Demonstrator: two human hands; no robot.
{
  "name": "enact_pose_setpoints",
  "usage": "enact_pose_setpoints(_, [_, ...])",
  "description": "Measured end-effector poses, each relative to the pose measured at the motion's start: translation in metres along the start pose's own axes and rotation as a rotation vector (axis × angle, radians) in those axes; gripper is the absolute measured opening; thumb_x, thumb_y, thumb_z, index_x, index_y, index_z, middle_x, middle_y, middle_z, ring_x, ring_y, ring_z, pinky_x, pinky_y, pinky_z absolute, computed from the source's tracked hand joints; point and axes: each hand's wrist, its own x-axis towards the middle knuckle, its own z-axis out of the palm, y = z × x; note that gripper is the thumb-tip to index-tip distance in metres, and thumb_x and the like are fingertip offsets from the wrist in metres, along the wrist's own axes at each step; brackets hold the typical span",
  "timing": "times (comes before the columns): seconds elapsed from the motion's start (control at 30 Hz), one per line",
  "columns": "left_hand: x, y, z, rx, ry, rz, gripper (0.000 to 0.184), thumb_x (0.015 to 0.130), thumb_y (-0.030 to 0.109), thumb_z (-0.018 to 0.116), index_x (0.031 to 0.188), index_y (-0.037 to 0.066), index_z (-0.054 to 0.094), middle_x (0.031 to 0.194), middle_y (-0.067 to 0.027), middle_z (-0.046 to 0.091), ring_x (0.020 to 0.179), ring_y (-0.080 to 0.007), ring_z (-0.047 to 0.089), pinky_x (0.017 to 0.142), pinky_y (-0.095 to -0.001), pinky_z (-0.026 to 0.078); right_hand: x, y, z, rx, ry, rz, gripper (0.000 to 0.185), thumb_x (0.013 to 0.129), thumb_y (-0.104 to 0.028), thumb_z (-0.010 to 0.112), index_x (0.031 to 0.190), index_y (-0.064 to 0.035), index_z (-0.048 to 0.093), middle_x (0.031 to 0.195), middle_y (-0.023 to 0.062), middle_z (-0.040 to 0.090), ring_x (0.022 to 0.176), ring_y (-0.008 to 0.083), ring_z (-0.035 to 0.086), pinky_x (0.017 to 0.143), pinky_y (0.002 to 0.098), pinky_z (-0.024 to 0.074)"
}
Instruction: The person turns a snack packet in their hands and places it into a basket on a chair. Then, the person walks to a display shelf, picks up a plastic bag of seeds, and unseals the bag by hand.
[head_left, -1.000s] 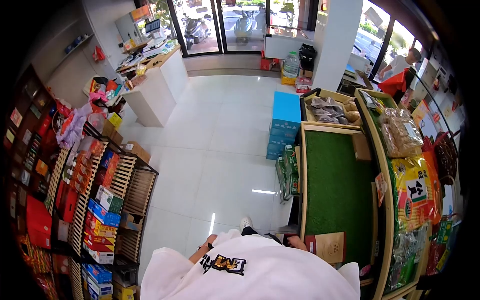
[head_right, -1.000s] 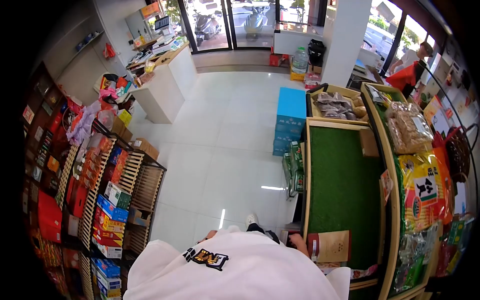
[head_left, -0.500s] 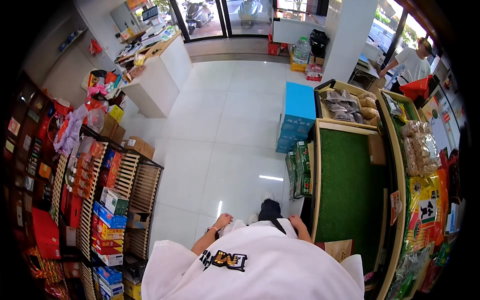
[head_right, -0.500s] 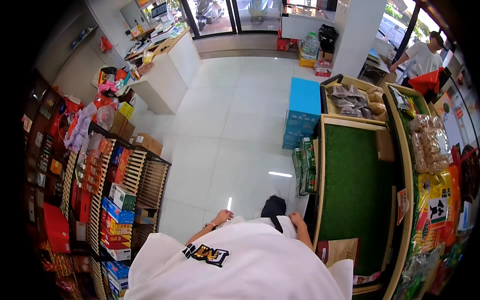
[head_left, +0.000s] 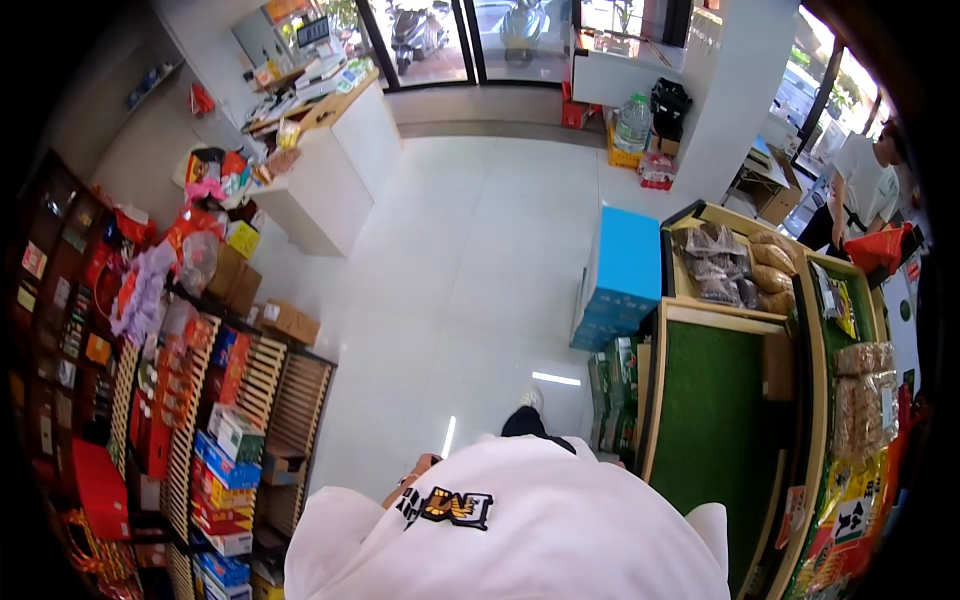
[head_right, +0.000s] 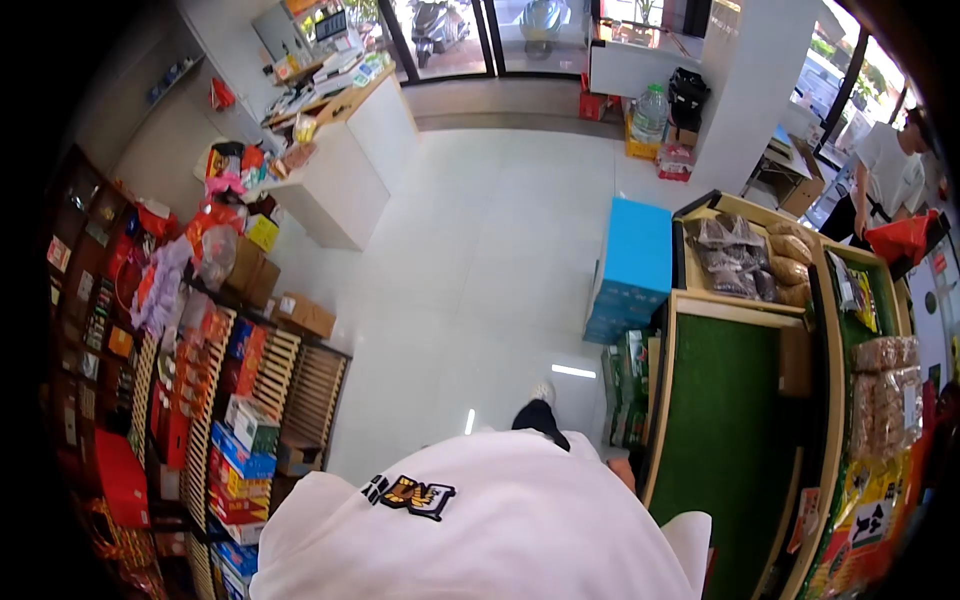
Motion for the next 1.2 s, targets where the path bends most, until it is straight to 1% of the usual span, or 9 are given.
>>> enact_pose_setpoints(0.1, [0.070, 0.009, -0.024, -0.379, -0.007, -0.122, 0.028, 0.075, 0.017, 0.044, 0.087, -0.004, 0.057, 0.074, -0.0124, 0.060, 0.060, -0.0174, 0.056, 0.052, -0.0261, 0.044, 0.084, -0.004, -0.008, -0.210, 0.206, -0.273, 0.021, 0.071, -0.016, 0.053, 0.086, -0.0009, 0.057, 0.076, 0.0162, 0.058, 0.063, 0.0274, 0.055, 0.058, 0.0337, 0.0447])
enact_pose_setpoints(0.13, [0.104, 0.007, -0.024, -0.601, -0.026, -0.197, 0.028, 0.075, 0.017, 0.044, 0.087, -0.004, 0.057, 0.074, -0.0123, 0.060, 0.060, -0.0174, 0.056, 0.052, -0.0261, 0.044, 0.062, -0.062, -0.044, 0.157, 0.099, -0.109, 0.022, 0.073, -0.017, 0.052, 0.087, -0.0008, 0.057, 0.075, 0.0144, 0.058, 0.063, 0.0243, 0.055, 0.057, 0.0324, 0.0446])
enact_pose_setpoints(0.17, [0.055, 0.103, -0.086, -0.458, 0.068, -0.179, 0.026, 0.075, 0.016, 0.044, 0.086, -0.003, 0.057, 0.072, -0.0116, 0.059, 0.056, -0.0172, 0.055, 0.048, -0.0256, 0.044, 0.024, -0.140, -0.091, 0.518, 0.059, 0.079, 0.024, 0.074, -0.019, 0.051, 0.089, -0.0007, 0.056, 0.075, 0.0126, 0.058, 0.063, 0.0212, 0.056, 0.055, 0.0312, 0.0444])
enact_pose_setpoints(0.33, [0.144, 0.172, -0.126, -0.612, 0.055, -0.089, 0.021, 0.076, 0.015, 0.046, 0.082, -0.002, 0.057, 0.071, -0.0101, 0.059, 0.060, -0.0149, 0.055, 0.051, -0.0240, 0.044, 0.093, -0.179, -0.114, 0.501, 0.070, -0.111, 0.027, 0.075, -0.022, 0.050, 0.090, -0.0003, 0.056, 0.073, 0.0096, 0.059, 0.067, 0.0178, 0.057, 0.056, 0.0293, 0.0449])
enact_pose_setpoints(0.53, [0.171, 0.210, -0.118, -0.677, 0.063, 0.110, 0.022, 0.077, 0.019, 0.046, 0.083, 0.002, 0.058, 0.074, -0.0062, 0.059, 0.065, -0.0148, 0.054, 0.059, -0.0248, 0.043, 0.102, -0.147, -0.105, 0.093, 0.077, 0.025, 0.024, 0.073, -0.020, 0.051, 0.087, -0.0025, 0.058, 0.074, 0.0124, 0.059, 0.070, 0.0201, 0.057, 0.059, 0.0305, 0.0456])
enact_pose_setpoints(0.63, [0.165, 0.208, -0.126, -0.342, 0.196, 0.033, 0.023, 0.073, 0.018, 0.046, 0.078, 0.001, 0.061, 0.076, -0.0128, 0.060, 0.071, -0.0211, 0.057, 0.065, -0.0290, 0.043, 0.072, -0.153, -0.118, 0.389, -0.062, 0.277, 0.023, 0.071, -0.020, 0.051, 0.085, -0.0037, 0.060, 0.078, 0.0138, 0.060, 0.073, 0.0237, 0.057, 0.061, 0.0323, 0.0451])
enact_pose_setpoints(0.93, [0.245, 0.160, -0.177, -0.013, 0.034, 0.068, 0.025, 0.073, 0.019, 0.042, 0.081, 0.005, 0.062, 0.079, -0.0171, 0.059, 0.075, -0.0279, 0.056, 0.068, -0.0332, 0.043, 0.134, -0.119, -0.097, 0.180, -0.096, 0.202, 0.025, 0.073, -0.024, 0.049, 0.081, -0.0028, 0.059, 0.073, 0.0129, 0.059, 0.065, 0.0238, 0.056, 0.059, 0.0336, 0.0445])
enact_pose_setpoints(1.1, [0.323, 0.168, -0.219, 0.218, -0.122, 0.193, 0.024, 0.072, 0.019, 0.043, 0.082, 0.006, 0.061, 0.078, -0.0163, 0.059, 0.075, -0.0279, 0.056, 0.067, -0.0343, 0.044, 0.211, -0.156, -0.141, -0.051, -0.065, -0.072, 0.026, 0.073, -0.025, 0.049, 0.079, -0.0025, 0.059, 0.070, 0.0123, 0.058, 0.063, 0.0231, 0.056, 0.058, 0.0336, 0.0444])
enact_pose_setpoints(1.2, [0.384, 0.194, -0.259, 0.664, -0.157, 0.523, 0.024, 0.072, 0.019, 0.043, 0.082, 0.007, 0.061, 0.078, -0.0159, 0.059, 0.075, -0.0279, 0.056, 0.066, -0.0349, 0.044, 0.265, -0.191, -0.184, -0.365, 0.011, -0.376, 0.026, 0.074, -0.026, 0.048, 0.079, -0.0024, 0.059, 0.069, 0.0119, 0.058, 0.062, 0.0227, 0.055, 0.058, 0.0336, 0.0443])
